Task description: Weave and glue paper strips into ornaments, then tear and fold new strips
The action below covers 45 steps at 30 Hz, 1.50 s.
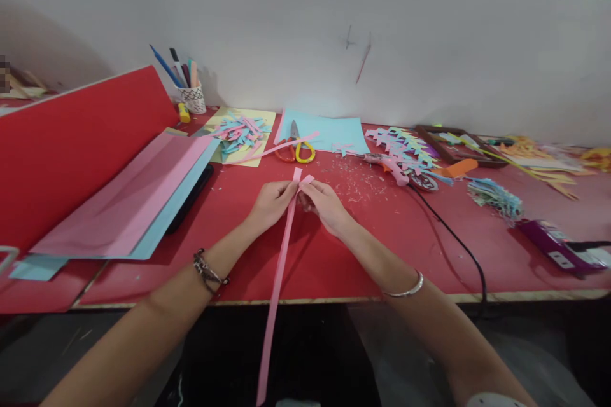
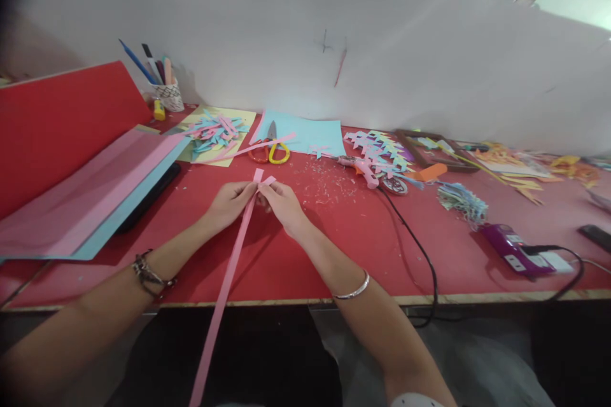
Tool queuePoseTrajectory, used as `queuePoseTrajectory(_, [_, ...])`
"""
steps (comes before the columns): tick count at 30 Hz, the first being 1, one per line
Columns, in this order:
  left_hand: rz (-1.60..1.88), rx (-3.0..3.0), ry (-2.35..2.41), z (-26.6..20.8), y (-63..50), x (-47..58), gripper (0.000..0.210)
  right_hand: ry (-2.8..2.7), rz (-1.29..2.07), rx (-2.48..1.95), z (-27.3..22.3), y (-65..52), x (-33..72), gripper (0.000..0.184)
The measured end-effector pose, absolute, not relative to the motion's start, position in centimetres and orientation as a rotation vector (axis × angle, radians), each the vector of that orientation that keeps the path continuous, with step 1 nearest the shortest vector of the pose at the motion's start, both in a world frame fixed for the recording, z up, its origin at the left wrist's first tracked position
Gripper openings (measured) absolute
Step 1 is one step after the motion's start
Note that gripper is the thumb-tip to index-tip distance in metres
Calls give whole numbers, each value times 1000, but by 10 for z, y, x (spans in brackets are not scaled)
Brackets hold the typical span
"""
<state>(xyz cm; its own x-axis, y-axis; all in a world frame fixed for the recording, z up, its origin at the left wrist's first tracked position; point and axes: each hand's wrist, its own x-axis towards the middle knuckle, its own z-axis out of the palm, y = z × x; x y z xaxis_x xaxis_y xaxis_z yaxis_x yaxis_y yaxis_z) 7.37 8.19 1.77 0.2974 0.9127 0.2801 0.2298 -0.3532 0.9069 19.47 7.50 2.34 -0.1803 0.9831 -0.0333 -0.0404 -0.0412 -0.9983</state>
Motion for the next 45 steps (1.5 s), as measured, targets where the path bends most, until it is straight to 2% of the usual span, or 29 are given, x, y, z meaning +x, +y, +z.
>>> queuePoseTrajectory(8, [1247,1658,1192,19,82,71,35,-1364,1352,-1123,22,74,193,27])
queuePoseTrajectory(12, [1193,1675,1144,22,82,73,36,-1265,1342,-1127,22,75,194,23])
queuePoseTrajectory(18, [1092,1786,1027,20,81,74,33,-1253,1295,-1105,25,75,195,31])
queuePoseTrajectory(29, [1189,1794,1083,16,80,73,36,-1390,1274,-1127,25,74,193,25])
queuePoseTrajectory(34, [1226,1737,1164,17,82,72,37,-1427,1278,-1147,23,73,192,28])
queuePoseTrajectory(40, [1126,1777,1042,18,82,74,32,-1236,1216,-1137,25,74,193,26])
queuePoseTrajectory(45, [1137,1812,1000,17,82,74,34,-1310,1258,-1159,28,73,193,26])
